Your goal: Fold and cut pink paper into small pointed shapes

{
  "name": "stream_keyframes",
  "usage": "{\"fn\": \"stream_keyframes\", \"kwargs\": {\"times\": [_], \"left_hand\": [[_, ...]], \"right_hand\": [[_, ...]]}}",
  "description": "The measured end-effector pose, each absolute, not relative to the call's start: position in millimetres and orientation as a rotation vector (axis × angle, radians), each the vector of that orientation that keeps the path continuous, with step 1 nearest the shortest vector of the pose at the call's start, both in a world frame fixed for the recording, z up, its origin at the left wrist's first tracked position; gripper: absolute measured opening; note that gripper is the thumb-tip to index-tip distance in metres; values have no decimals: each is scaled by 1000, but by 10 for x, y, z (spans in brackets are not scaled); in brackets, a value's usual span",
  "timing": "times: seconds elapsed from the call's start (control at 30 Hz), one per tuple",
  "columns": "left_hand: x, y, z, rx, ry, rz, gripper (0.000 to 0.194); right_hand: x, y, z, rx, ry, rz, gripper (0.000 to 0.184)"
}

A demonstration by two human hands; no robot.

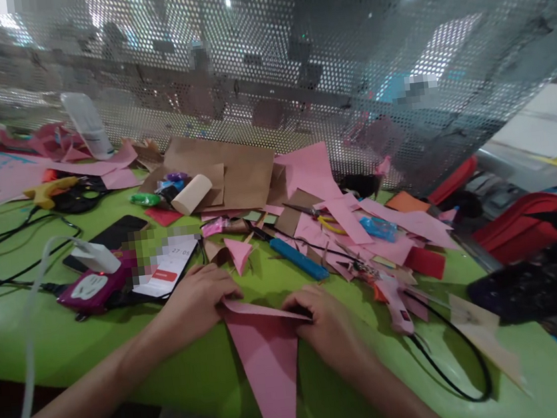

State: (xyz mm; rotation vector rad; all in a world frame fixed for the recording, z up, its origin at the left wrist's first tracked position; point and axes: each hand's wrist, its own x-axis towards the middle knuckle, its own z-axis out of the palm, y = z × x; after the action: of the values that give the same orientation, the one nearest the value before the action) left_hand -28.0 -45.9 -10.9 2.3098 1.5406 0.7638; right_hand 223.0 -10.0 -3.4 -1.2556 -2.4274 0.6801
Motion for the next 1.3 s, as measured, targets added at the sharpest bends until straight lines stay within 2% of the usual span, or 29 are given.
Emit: {"fn": "stream_keyframes", "kwargs": {"times": [0.17, 0.37, 0.5, 0.8, 1.0, 1.17, 1.3], "left_hand": [[-291, -497, -118, 2374, 1546, 695, 37], [-301, -511, -148, 2357, 1531, 713, 42], [-299, -549, -142, 2388, 1517, 696, 40], [-325, -574, -168, 2609, 1451, 536, 37], [-395, -600, -319, 2725, 1406, 533, 29], [-422, -754, -269, 2731, 1390, 353, 41], [-495, -919, -203, 2611, 1426, 354, 50]], "right_hand": [[2222, -197, 25, -1221, -2474, 552, 30], [2239, -232, 0, -1128, -2540, 410, 23], [2278, -285, -73, -1036, -2584, 198, 17], [2277, -391, -156, -813, -2673, -283, 24], [2331, -477, -148, -751, -2683, -280, 29], [2383, -561, -150, -808, -2664, -194, 35], [2401, -617, -162, -855, -2679, -168, 41]]}}
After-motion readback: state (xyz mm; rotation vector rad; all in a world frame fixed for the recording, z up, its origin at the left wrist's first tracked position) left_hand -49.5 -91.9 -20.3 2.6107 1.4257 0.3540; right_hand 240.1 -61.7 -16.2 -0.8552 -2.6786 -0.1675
